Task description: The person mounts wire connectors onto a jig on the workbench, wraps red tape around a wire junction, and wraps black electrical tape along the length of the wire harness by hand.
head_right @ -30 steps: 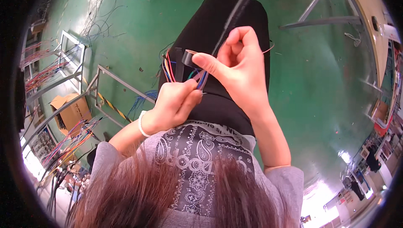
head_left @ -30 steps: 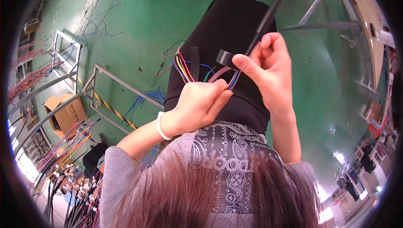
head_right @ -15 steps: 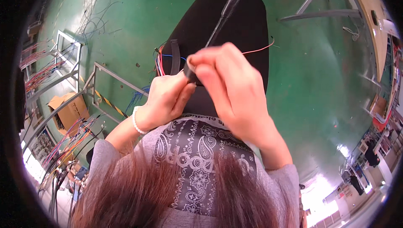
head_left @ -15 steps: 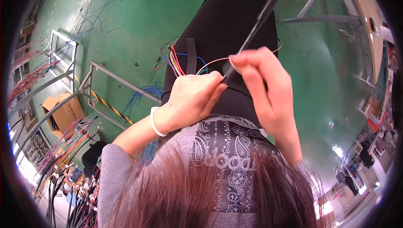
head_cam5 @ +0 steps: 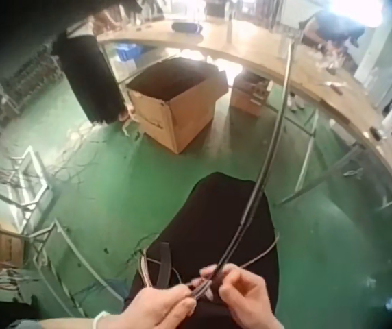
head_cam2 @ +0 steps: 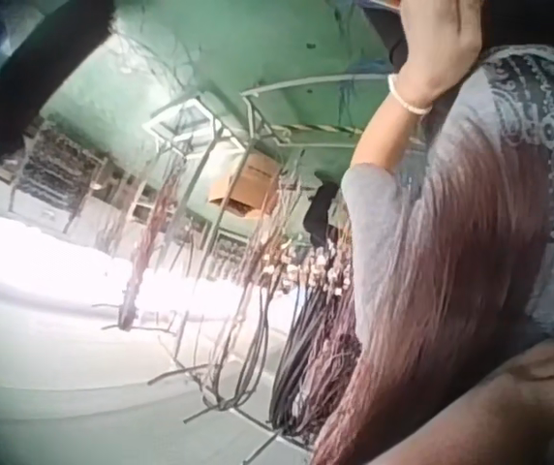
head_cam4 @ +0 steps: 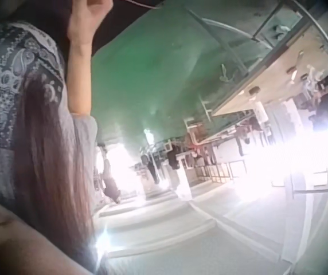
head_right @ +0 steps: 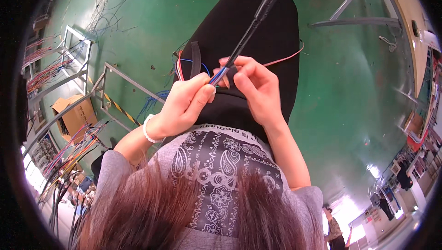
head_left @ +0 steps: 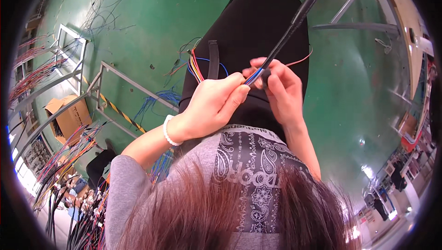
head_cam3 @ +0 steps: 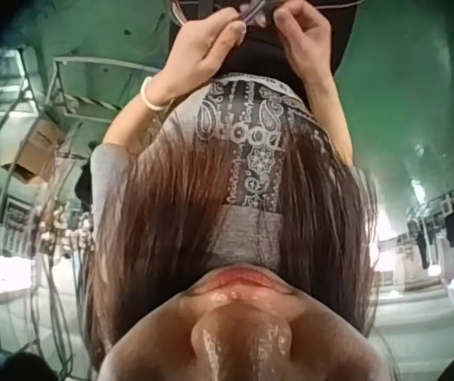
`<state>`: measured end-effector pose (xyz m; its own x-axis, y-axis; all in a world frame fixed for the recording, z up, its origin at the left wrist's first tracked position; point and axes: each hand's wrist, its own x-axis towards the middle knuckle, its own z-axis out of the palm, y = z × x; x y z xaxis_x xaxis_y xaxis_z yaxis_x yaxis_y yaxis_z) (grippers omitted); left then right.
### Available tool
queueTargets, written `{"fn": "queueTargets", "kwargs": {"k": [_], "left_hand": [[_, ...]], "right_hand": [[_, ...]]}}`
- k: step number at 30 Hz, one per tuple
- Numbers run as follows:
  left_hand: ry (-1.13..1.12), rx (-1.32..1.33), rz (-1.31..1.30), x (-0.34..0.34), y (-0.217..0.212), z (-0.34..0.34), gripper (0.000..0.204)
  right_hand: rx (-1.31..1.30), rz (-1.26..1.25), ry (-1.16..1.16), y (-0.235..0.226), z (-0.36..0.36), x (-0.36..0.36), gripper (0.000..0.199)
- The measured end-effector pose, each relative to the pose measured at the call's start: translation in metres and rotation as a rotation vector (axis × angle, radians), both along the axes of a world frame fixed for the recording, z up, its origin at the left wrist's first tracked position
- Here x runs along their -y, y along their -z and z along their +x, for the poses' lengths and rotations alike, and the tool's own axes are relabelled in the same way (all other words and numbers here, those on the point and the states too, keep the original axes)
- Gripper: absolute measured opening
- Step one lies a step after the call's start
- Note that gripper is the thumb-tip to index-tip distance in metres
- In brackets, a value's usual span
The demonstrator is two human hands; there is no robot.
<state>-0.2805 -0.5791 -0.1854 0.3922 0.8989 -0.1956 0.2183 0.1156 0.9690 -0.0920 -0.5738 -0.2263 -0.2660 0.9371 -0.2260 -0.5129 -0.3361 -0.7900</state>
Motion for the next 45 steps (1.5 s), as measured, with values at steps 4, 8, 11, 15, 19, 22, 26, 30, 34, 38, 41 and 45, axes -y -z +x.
{"fn": "queueTargets", "kwargs": {"k": [4,8,11,15,19,22,26,30,34,38,41,45], "left_hand": [[0.079,-0.275,0.286,0.002,0.003,0.007,0.02],[0.029,-0.326,0.489,0.01,0.011,0.001,0.019],[0.07,-0.177,0.303,0.013,0.006,-0.006,0.019],[0.05,0.107,-0.022,0.017,0.005,-0.013,0.03],[0.05,0.156,-0.084,0.019,0.008,-0.017,0.032],[0.022,0.2,-0.046,0.02,0.002,-0.019,0.032],[0.09,0.134,-0.104,0.013,0.009,-0.024,0.031],[0.119,-0.232,0.25,0.018,0.007,-0.015,0.023],[0.046,-0.282,0.434,0.022,0.014,-0.017,0.019],[0.122,-0.075,0.15,0.025,0.011,-0.013,0.023],[0.053,0.08,0.038,0.027,0.013,-0.012,0.02],[0.054,0.066,0.032,0.021,0.005,-0.017,0.02]], "right_hand": [[0.74,0.437,-0.1,-0.052,0.025,0.015,0.024],[0.872,0.515,-0.13,-0.075,-0.014,-0.016,0.024],[0.502,-0.057,-0.135,-0.05,-0.015,-0.029,0.028],[-0.258,-0.139,-0.123,0.002,-0.033,-0.018,0.036],[-0.015,0.206,-0.053,0.005,-0.029,-0.016,0.034],[0.112,0.278,-0.266,0.016,-0.017,-0.023,0.036],[0.332,0.342,-0.151,-0.004,-0.004,-0.001,0.029],[0.865,0.606,-0.266,-0.072,0.0,0.011,0.02],[0.96,0.665,-0.286,-0.073,-0.019,-0.014,0.034],[0.484,0.122,-0.015,-0.048,-0.028,-0.008,0.032],[0.266,-0.122,-0.009,-0.023,-0.047,-0.014,0.029],[-0.225,-0.143,-0.119,-0.013,-0.037,0.003,0.017]]}}
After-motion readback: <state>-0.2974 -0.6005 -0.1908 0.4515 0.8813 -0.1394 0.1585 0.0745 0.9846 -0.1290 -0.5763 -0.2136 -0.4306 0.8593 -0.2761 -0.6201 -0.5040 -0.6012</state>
